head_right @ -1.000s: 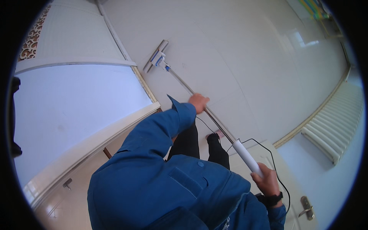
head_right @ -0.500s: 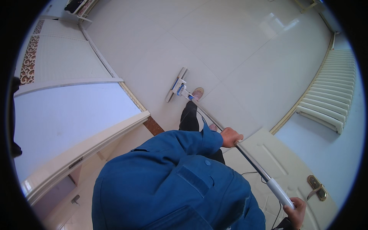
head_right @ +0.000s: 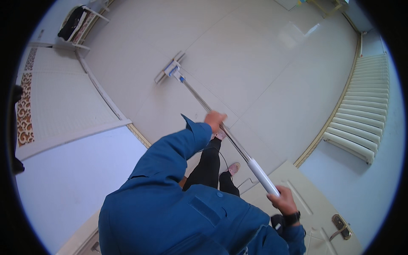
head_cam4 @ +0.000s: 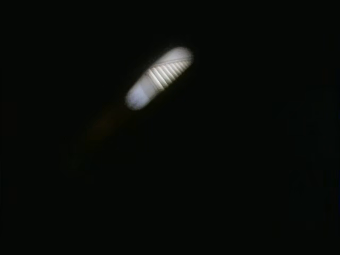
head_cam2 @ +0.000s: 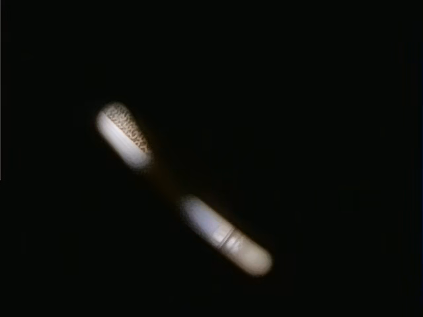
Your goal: The person uses a corded electric floor mop to clean a tiled floor in a bedroom. They move the mop back and forth across the floor, navigating around furniture and a radiator, and continue into the adjacent hallway.
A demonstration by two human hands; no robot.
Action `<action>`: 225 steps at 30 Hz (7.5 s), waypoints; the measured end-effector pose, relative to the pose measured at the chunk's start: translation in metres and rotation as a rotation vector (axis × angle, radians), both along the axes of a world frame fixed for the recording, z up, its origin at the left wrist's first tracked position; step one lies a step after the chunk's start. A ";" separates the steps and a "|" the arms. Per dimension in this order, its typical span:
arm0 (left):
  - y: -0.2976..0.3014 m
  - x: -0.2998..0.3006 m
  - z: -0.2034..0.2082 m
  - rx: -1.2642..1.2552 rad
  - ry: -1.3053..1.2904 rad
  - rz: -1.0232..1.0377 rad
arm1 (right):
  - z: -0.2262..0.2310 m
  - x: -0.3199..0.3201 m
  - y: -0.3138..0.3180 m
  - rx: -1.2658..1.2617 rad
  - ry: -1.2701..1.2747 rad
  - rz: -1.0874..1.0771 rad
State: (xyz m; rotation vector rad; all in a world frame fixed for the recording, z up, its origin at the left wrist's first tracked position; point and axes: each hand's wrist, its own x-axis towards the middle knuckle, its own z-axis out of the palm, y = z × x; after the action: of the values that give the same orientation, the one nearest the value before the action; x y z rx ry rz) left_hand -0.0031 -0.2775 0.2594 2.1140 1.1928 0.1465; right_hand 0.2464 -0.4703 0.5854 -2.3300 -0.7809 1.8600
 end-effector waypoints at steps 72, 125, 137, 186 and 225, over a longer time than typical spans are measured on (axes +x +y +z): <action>-0.119 0.334 0.128 -0.257 -0.067 -1.318 | 0.063 0.176 -0.276 -0.163 -0.320 0.058; -0.006 0.527 0.113 -0.239 0.029 -1.513 | 0.083 0.318 -0.141 -0.168 0.005 -0.552; 0.378 0.674 0.029 0.110 0.368 -0.790 | -0.071 0.493 0.245 0.006 0.287 -0.661; 0.441 1.078 0.180 -0.212 -0.028 -0.796 | 0.221 0.966 0.382 0.519 -0.619 -0.329; 0.896 1.453 0.186 -0.111 -0.139 0.159 | 0.229 1.456 0.995 0.760 -0.508 0.394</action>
State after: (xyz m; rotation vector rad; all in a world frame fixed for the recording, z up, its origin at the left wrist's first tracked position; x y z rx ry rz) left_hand 1.4498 0.6181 0.4453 1.8813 1.2553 0.2874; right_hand 1.7022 0.5243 0.8141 -2.1910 -1.7249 0.7550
